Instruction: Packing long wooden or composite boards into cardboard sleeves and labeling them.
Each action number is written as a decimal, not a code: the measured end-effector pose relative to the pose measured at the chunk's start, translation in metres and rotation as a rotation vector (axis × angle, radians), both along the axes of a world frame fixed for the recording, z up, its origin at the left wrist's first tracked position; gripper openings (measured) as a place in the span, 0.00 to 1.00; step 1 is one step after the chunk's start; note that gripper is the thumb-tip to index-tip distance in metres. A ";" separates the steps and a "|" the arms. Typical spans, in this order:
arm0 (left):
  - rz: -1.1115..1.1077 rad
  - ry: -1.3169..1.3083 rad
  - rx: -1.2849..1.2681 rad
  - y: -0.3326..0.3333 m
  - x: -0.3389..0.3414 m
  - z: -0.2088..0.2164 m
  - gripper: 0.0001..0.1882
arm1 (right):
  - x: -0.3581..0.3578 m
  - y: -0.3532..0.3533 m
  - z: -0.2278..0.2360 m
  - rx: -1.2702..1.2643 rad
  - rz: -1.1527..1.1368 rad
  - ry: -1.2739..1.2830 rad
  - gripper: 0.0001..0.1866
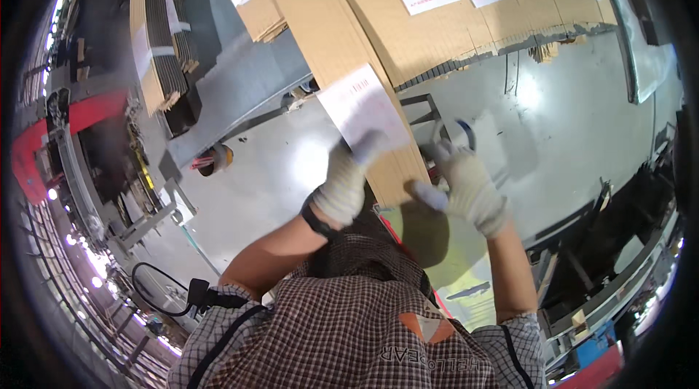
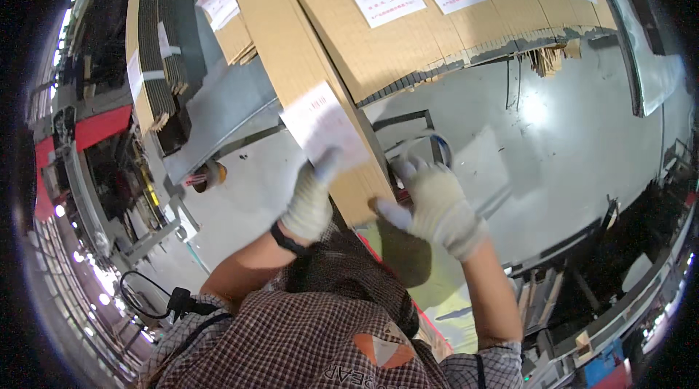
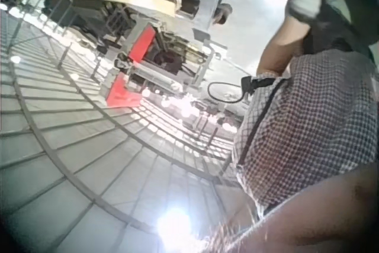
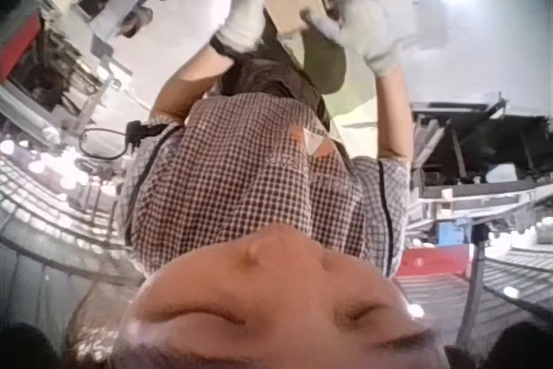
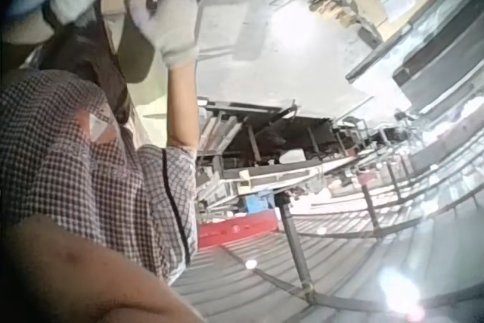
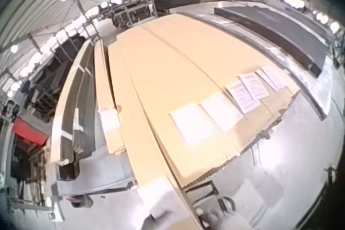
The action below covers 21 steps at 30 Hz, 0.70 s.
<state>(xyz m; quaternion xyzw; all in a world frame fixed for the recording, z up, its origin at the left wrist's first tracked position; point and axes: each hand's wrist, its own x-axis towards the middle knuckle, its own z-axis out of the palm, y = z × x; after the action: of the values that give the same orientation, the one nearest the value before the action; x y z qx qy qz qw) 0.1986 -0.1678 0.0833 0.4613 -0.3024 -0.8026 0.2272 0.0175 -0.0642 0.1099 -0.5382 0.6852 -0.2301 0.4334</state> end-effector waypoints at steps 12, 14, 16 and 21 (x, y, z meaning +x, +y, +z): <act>-0.403 0.023 -0.193 0.059 0.060 0.078 0.21 | 0.028 0.008 0.115 -0.116 0.422 -0.149 0.19; -0.469 -0.111 -0.252 0.064 0.071 0.085 0.14 | 0.058 0.005 0.126 -0.066 0.804 0.275 0.18; -0.413 -0.023 -0.153 0.053 0.089 0.083 0.10 | 0.056 -0.008 0.128 -0.047 0.942 0.288 0.19; -0.475 -0.219 -0.242 0.012 0.099 -0.008 0.09 | -0.034 -0.032 0.059 0.103 0.166 0.471 0.11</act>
<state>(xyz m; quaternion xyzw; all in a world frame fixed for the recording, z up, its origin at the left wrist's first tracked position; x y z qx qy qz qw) 0.2974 -0.1558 0.0750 0.4309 -0.5184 -0.7368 0.0524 -0.0166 -0.0958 0.1692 -0.6088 0.7315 -0.0267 0.3060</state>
